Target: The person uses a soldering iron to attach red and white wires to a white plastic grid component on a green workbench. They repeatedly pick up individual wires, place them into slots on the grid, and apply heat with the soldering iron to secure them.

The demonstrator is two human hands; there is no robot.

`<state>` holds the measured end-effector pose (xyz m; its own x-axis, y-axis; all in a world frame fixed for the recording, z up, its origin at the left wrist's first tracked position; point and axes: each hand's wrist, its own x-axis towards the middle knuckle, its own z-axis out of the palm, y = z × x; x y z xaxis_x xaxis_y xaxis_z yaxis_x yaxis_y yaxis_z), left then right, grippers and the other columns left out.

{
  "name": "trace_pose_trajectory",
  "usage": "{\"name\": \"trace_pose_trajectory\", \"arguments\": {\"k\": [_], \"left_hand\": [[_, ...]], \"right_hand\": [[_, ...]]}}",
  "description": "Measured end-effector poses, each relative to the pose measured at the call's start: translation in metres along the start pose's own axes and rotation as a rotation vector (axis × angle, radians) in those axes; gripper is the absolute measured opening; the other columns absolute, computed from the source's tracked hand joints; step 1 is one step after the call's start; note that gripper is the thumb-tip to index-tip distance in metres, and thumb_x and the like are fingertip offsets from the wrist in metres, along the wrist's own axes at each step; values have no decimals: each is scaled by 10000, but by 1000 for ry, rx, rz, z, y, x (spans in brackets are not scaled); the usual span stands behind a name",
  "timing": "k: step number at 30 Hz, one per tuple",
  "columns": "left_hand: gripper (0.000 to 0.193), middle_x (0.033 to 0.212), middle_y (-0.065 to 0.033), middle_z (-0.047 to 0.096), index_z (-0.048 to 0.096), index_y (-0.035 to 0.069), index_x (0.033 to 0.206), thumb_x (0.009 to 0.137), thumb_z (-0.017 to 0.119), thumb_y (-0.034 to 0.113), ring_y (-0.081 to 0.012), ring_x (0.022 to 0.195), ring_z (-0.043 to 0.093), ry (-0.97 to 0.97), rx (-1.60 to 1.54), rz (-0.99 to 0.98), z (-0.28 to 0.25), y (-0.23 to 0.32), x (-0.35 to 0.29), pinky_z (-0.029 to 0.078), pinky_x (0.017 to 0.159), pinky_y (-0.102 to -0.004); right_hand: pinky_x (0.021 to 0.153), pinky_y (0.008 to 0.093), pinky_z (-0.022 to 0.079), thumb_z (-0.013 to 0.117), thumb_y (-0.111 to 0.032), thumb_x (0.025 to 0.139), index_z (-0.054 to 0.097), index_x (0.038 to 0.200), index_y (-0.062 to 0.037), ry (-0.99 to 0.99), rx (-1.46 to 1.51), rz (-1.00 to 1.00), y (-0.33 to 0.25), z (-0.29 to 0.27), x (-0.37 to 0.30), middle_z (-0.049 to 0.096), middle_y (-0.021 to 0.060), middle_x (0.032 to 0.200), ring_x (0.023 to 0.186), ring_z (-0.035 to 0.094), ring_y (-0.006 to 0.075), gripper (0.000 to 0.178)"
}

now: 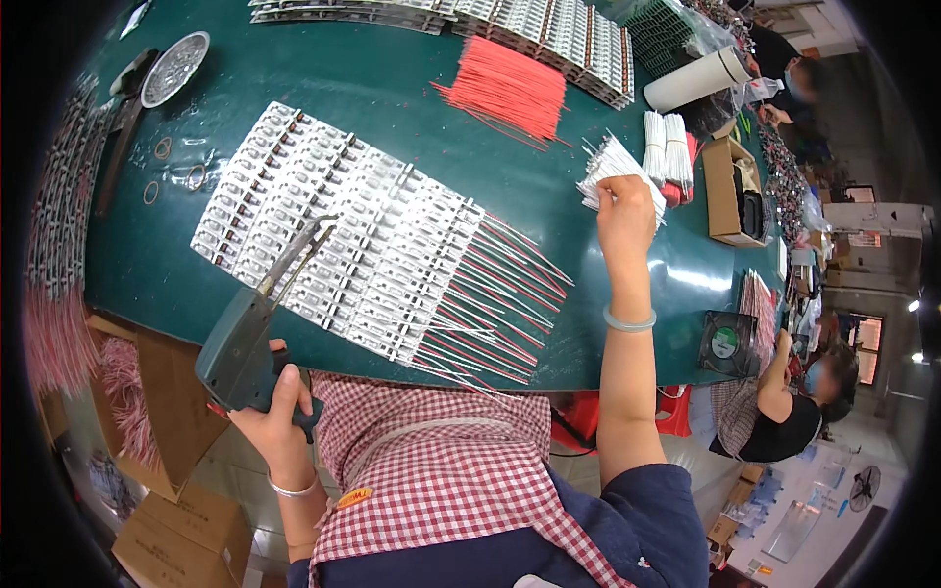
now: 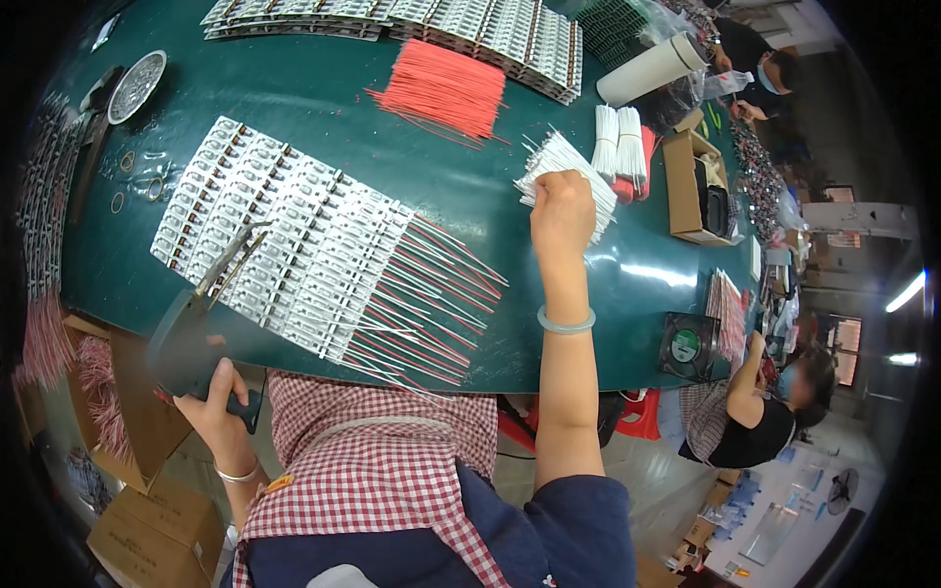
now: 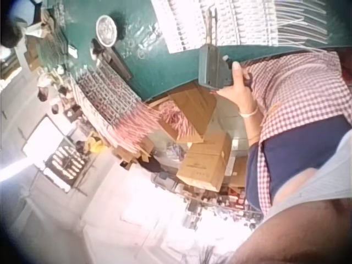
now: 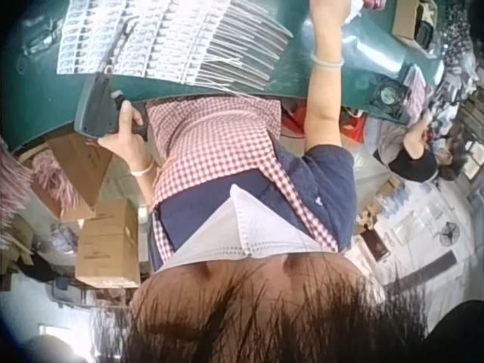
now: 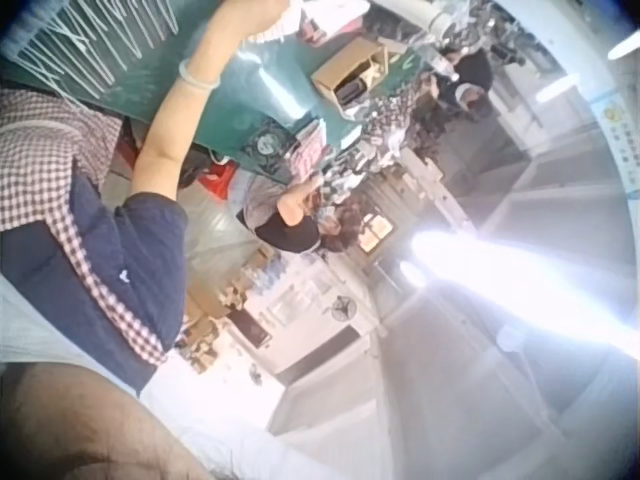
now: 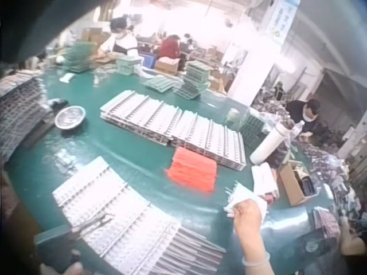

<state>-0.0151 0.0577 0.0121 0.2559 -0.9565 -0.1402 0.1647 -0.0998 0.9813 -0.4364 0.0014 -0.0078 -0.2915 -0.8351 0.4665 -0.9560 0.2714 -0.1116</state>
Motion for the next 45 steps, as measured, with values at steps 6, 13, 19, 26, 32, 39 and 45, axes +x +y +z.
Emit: {"name": "trace_pose_trajectory", "arguments": {"k": [6, 13, 19, 26, 32, 39, 45], "left_hand": [[369, 1052, -161, 631, 549, -31, 1176, 825, 660, -51, -116, 509, 507, -15, -29, -23, 7, 3, 3, 395, 401, -235], [431, 1070, -173, 630, 519, -27, 1222, 820, 670, -53, -121, 498, 515, -20, -38, 7, 4, 6, 8, 412, 399, -239], [455, 1084, -187, 637, 517, -44, 1235, 812, 683, -55, -129, 507, 537, 23, -58, -12, -2, 5, 8, 428, 410, -245], [461, 1110, -195, 637, 521, -59, 1246, 816, 688, -60, -134, 533, 565, 19, -91, -23, 2, 11, 12, 455, 426, -254], [452, 1071, -178, 649, 525, -36, 1230, 806, 681, -46, -130, 508, 531, 20, -52, -19, 4, 16, 17, 417, 412, -252], [422, 1087, -169, 651, 535, -60, 1215, 820, 682, -44, -120, 520, 524, -46, 51, 40, 4, 33, 30, 403, 420, -245], [509, 1149, -199, 624, 493, -87, 1305, 820, 639, -35, -101, 477, 463, -111, 14, 133, 13, 30, 35, 369, 427, -229]], "right_hand": [[785, 408, 508, 751, -45, 752, 728, 932, -72, 10, 173, -60, -29, 14, 17, 642, 96, 911, 885, 602, 313, 184], [849, 401, 496, 767, -32, 728, 701, 1052, -45, 35, 263, -381, -103, 62, 69, 623, 112, 998, 988, 580, 305, 330], [734, 385, 510, 641, -13, 746, 701, 876, -42, 68, 115, -400, -108, 86, 90, 627, 86, 891, 893, 600, 275, 145], [734, 390, 517, 627, -17, 754, 711, 820, -81, 125, 192, -342, -104, 90, 90, 616, 71, 805, 830, 609, 267, 124], [706, 408, 496, 638, -17, 781, 720, 862, -85, 97, 158, -475, -108, 55, 101, 615, 78, 821, 832, 617, 284, 134], [730, 405, 476, 686, -101, 754, 745, 849, -110, -436, -382, -757, -147, -38, 103, 681, 68, 911, 932, 644, 240, 112], [730, 438, 473, 688, -170, 829, 781, 930, -159, -755, -586, -819, -169, 1, 84, 735, 33, 958, 918, 681, 239, 138]]}}
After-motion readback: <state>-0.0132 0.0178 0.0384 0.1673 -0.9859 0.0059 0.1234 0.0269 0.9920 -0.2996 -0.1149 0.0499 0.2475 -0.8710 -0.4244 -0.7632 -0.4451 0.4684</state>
